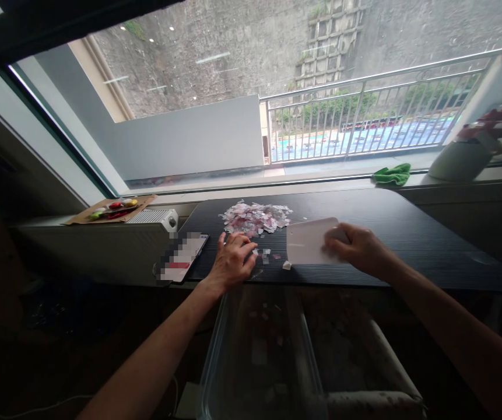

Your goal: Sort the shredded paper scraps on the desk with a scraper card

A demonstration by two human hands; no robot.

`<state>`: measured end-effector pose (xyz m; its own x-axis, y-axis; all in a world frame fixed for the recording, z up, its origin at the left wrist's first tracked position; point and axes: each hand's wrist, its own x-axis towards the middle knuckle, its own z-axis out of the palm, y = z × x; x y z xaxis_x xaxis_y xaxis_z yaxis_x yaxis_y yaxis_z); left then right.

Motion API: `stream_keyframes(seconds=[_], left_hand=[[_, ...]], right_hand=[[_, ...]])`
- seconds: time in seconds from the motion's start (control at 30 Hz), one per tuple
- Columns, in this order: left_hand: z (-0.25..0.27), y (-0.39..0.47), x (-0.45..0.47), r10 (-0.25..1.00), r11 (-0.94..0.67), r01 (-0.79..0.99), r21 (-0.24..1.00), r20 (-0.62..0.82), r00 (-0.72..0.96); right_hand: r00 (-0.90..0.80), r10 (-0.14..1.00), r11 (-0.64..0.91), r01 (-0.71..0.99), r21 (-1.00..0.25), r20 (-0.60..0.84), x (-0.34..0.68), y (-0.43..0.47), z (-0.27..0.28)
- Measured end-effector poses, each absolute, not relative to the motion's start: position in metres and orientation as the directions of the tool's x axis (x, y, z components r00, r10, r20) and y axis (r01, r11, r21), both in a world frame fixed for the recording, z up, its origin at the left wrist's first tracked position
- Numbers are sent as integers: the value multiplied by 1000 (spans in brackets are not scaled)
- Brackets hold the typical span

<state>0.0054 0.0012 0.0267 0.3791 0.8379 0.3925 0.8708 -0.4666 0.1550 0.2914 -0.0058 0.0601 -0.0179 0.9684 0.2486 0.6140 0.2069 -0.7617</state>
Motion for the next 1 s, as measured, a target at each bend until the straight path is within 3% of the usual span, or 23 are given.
stream_keyframes(seconds=[0.1,0.3,0.6,0.77,0.87,1.0], left_hand=[[20,5,-6,855,-422,885,196,411,317],[4,8,-9,862,-354,891,285,469,192],[3,4,-8,826,-389,891,233,517,225],[2,5,-9,814,-395,896,205,530,238],[1,5,-11,803,-407,893,193,542,249],[1,6,-12,792,-421,889,181,550,263]], right_hand=[[-30,972,211,556,-804,234,286,-8,60],[-14,962,226,599,-768,272,279,-8,68],[52,983,82,728,-681,175,344,-25,73],[85,989,57,543,-838,122,353,-13,59],[46,999,-27,356,-934,-11,349,-4,47],[-37,976,-201,224,-953,-215,352,-3,44]])
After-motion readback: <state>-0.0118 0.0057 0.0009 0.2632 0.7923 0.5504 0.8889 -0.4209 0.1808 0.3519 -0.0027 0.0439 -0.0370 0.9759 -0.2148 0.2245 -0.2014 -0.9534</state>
